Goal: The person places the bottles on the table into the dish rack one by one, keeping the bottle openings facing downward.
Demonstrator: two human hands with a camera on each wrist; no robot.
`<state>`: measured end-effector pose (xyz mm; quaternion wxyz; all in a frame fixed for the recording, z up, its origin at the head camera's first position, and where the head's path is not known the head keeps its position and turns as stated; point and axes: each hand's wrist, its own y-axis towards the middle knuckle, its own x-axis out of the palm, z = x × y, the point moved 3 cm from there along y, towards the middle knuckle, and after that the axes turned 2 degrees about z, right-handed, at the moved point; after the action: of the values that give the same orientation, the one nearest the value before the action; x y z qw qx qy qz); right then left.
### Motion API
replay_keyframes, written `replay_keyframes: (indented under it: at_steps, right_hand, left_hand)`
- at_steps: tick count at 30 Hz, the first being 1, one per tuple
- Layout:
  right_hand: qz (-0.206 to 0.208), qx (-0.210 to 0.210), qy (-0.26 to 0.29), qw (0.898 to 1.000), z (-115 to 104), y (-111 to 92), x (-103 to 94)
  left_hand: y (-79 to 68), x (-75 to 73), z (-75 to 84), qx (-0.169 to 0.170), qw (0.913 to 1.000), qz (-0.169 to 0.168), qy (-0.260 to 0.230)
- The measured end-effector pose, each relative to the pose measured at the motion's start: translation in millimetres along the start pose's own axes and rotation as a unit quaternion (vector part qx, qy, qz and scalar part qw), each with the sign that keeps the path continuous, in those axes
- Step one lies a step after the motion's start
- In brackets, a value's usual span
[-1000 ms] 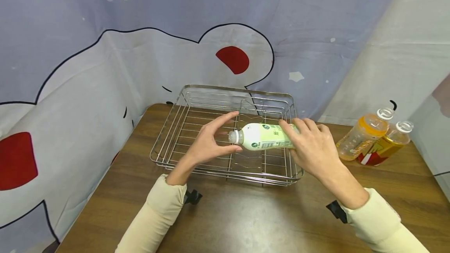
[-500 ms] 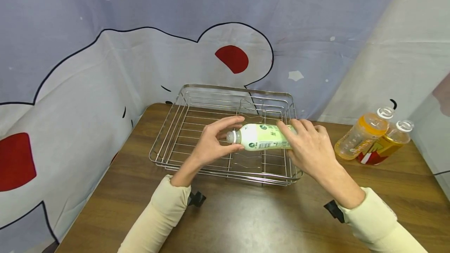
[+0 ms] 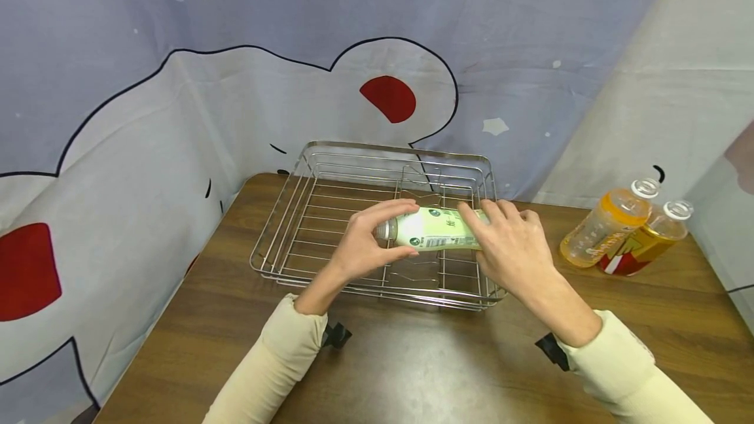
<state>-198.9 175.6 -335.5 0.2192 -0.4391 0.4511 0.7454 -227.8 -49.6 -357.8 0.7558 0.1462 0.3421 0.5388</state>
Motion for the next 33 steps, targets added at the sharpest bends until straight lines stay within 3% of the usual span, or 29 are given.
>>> replay_keyframes:
  at_steps: [7, 15, 19, 23, 26, 28, 31, 33]
  right_hand:
    - [-0.027, -0.002, 0.012, 1.000, 2, 1, -1.0]
    - [-0.055, 0.038, 0.072, 0.995, 13, -1, -7.4]
    - [-0.061, 0.073, 0.114, 0.989, 24, -5, -13.1]
    - [-0.054, 0.109, 0.186, 0.975, 36, -12, -16.4]
    - [-0.043, 0.140, 0.253, 0.956, 47, -21, -16.1]
    - [-0.037, 0.171, 0.302, 0.937, 55, -28, -14.6]
    - [-0.026, 0.216, 0.396, 0.892, 64, -38, -9.2]
    - [-0.009, 0.239, 0.476, 0.847, 68, -45, -4.2]
  left_hand:
    - [-0.9, -0.3, -2.1, -0.005, 1.0000, 0.003, 0.007]
    - [-2.9, -5.3, -1.7, -0.007, 0.9999, 0.012, -0.002]
    - [-3.9, -7.4, -2.9, -0.007, 0.9998, 0.016, -0.006]
    - [-5.2, -9.2, -3.8, -0.007, 0.9995, 0.021, -0.022]
    - [-6.3, -10.7, -4.1, -0.008, 0.9988, 0.026, -0.042]
    - [-6.8, -11.6, -3.8, -0.010, 0.9981, 0.028, -0.054]
    - [-7.1, -12.5, -3.0, -0.012, 0.9967, 0.030, -0.075]
    - [-7.2, -12.7, -1.7, -0.015, 0.9953, 0.030, -0.091]
